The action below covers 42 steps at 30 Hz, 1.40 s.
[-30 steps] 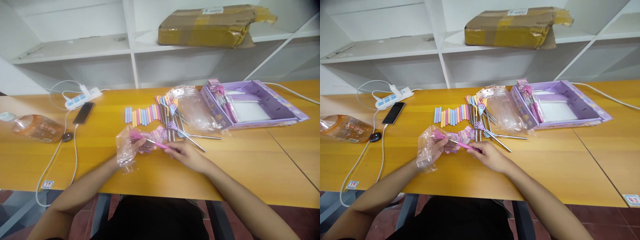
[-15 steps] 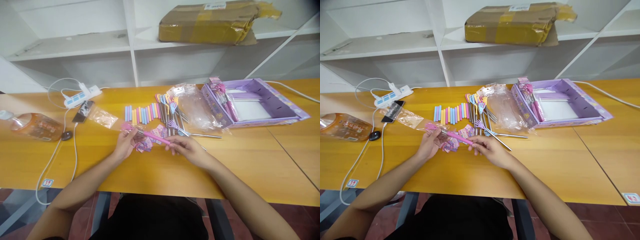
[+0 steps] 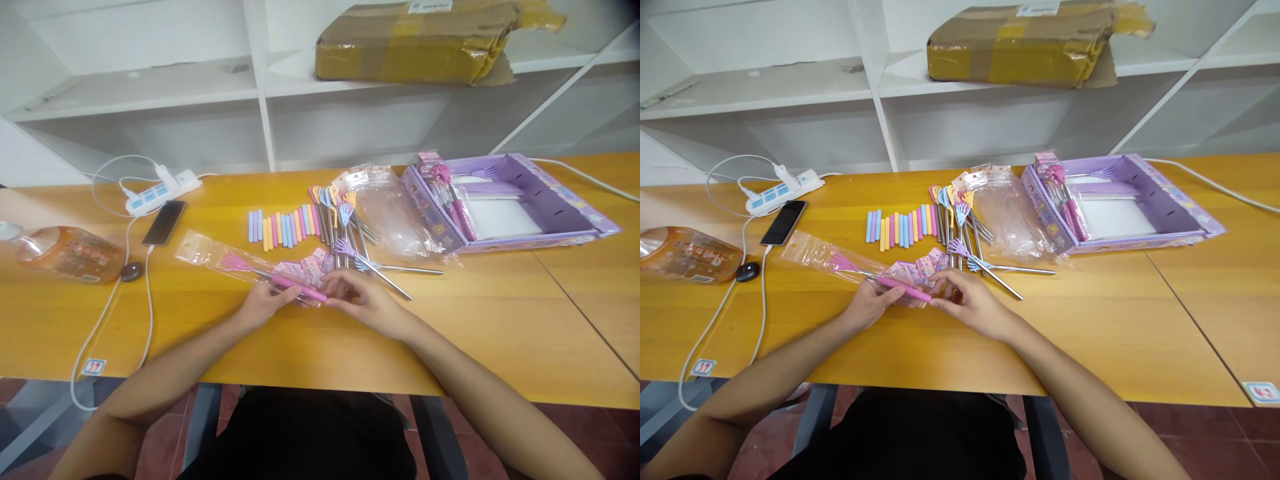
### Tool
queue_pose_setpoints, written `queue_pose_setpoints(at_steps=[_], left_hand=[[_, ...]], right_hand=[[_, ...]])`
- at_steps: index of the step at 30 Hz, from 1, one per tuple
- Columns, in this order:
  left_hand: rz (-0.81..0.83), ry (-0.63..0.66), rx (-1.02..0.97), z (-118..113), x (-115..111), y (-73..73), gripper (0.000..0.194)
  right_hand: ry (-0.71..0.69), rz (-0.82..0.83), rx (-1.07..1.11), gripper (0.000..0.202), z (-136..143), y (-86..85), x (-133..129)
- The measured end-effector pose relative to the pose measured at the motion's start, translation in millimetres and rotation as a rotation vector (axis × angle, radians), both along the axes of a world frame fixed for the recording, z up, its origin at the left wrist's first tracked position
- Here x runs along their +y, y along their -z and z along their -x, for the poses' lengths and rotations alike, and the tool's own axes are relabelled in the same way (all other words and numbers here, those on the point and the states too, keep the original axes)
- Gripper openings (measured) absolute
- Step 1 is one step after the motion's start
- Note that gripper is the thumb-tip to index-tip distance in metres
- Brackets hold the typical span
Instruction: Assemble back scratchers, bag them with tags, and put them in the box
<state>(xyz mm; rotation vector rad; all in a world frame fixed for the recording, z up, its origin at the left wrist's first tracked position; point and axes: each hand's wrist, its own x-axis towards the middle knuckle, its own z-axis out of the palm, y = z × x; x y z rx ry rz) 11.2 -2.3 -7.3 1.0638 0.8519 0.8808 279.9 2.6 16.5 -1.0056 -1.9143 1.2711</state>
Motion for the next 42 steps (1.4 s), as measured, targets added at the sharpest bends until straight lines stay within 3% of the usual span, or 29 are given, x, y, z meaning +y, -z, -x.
queue_pose_setpoints(at_steps=[4,11,19,23,26,31,37,42], left_hand=[[-0.064,0.056,0.1,-1.3,-4.5,-3.5,0.036],[-0.167,0.039,0.248,-10.8,-15.5,-11.4,0.029],[-0.207,-0.064,0.241,-13.3,-15.5,-13.7,0.025],[-0.222,-0.092,0.221,-5.4,-6.7,-12.5,0.031],[-0.193,-0.113,0.215,1.2,-0.8,-3.0,0.036],[-0.131,-0.133,0.16,2.7,1.1,12.3,0.038],[-0.113,-0.141,0.164,-3.9,0.3,-1.9,0.038],[-0.122,-0.04,0.16,-5.3,-1.2,-6.8,0.038]], right_hand=[[-0.032,-0.001,0.023,0.034,3.2,2.9,-0.7],[-0.05,-0.005,0.002,0.032,8.5,6.0,-3.7],[-0.074,-0.035,0.019,0.029,8.2,5.4,-4.5],[-0.093,-0.046,0.064,0.039,2.4,6.6,-5.2],[-0.1,-0.143,0.086,0.047,0.1,7.0,-5.0],[-0.098,-0.428,0.023,0.011,1.7,5.6,-1.3],[-0.055,-0.664,-0.093,0.016,1.3,5.8,-1.0],[-0.13,-0.705,-0.055,0.021,0.5,6.0,-4.5]])
